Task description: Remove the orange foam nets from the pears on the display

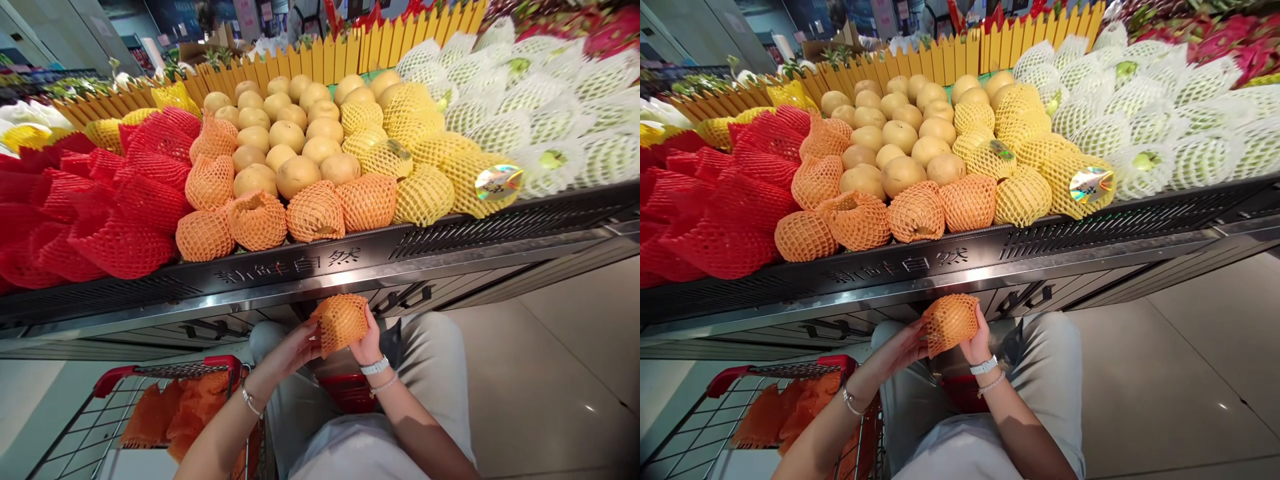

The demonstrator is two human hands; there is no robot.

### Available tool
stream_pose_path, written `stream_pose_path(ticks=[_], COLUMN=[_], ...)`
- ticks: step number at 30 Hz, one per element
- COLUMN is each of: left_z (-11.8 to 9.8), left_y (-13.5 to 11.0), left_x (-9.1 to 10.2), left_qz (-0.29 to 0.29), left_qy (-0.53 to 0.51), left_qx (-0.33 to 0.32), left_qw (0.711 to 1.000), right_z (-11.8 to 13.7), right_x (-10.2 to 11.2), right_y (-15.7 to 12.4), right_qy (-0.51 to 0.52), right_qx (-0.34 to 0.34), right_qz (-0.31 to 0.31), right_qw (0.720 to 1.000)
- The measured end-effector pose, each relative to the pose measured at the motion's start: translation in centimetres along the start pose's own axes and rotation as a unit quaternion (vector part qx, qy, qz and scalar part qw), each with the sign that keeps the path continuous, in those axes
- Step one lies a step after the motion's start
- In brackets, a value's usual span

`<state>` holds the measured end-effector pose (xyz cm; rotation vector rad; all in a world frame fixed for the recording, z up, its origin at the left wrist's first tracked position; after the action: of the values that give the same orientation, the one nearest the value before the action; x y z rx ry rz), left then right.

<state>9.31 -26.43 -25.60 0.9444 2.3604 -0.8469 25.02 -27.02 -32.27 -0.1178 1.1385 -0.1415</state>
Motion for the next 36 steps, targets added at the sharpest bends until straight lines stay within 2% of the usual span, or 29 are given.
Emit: stream_pose_path(ticks=[1, 3, 5, 6, 7, 8, 9, 12, 14, 16, 20, 23, 26, 29, 33, 36], left_z=[-0.3, -0.9, -1.3, -1.3, -1.1, -0.8, -0.4, 1.0, 1.6, 2.1, 2.0, 1.3, 0.5, 0.2, 0.2, -0.1], left_y=[-0.4, -1.2, -1.6, -1.6, -1.4, -0.9, -0.4, 0.9, 1.2, 1.1, 1.1, 1.5, 1.6, 1.2, 0.5, 0.2], left_x=[-0.1, 0.1, 0.7, 1.1, 1.4, 1.6, 1.8, 1.3, 0.8, 0.6, 1.7, 2.1, 1.4, 0.5, 0.1, -0.1], left_qz=[-0.003, -0.034, -0.080, -0.091, -0.090, -0.078, -0.063, -0.045, -0.079, -0.135, -0.213, -0.235, -0.227, -0.208, -0.196, -0.183], left_qy=[0.037, 0.147, 0.265, 0.315, 0.356, 0.384, 0.396, 0.328, 0.220, 0.109, 0.004, -0.038, -0.117, -0.178, -0.199, -0.208], left_qx=[-0.025, -0.136, -0.279, -0.328, -0.351, -0.350, -0.336, -0.266, -0.248, -0.237, -0.236, -0.250, -0.240, -0.216, -0.166, -0.146], left_qw=[0.999, 0.979, 0.919, 0.886, 0.862, 0.851, 0.853, 0.905, 0.940, 0.956, 0.948, 0.939, 0.937, 0.937, 0.946, 0.950], right_z=[-0.1, -0.1, 0.0, 0.1, 0.1, 0.0, -0.2, -1.2, -2.0, -2.5, -2.2, -1.7, -1.6, -1.9, -2.8, -2.7], right_x=[0.1, 0.1, -0.1, -0.3, -0.6, -0.9, -1.3, -2.5, -3.3, -4.1, -5.0, -5.0, -4.6, -4.2, -3.9, -3.9], right_y=[0.0, -0.1, -0.2, -0.3, -0.4, -0.5, -0.7, -1.5, -2.2, -2.7, -3.1, -3.1, -3.2, -3.5, -4.0, -4.3], right_qy=[0.028, 0.073, 0.101, 0.107, 0.106, 0.098, 0.084, 0.027, -0.020, -0.084, -0.159, -0.155, -0.202, -0.299, -0.422, -0.433], right_qx=[-0.013, -0.024, -0.028, -0.030, -0.032, -0.034, -0.033, -0.036, -0.031, -0.017, 0.016, -0.010, -0.009, 0.032, 0.090, 0.194], right_qz=[-0.023, -0.065, -0.089, -0.088, -0.078, -0.059, -0.038, 0.010, 0.016, 0.027, 0.063, 0.082, 0.095, 0.116, 0.177, 0.130], right_qw=[0.999, 0.995, 0.990, 0.990, 0.991, 0.993, 0.995, 0.999, 0.999, 0.996, 0.985, 0.984, 0.975, 0.947, 0.885, 0.871])
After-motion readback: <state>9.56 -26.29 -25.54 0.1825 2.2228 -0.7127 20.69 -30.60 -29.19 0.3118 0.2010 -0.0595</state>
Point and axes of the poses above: each hand's wrist, its own y-axis towards the middle knuckle, its own x-axis out of the back of the hand, z = x × y, the point moved 1 cm from there along y, towards the middle knuckle, and after that the axes turned 12 degrees about z, right-handed, at the moved point
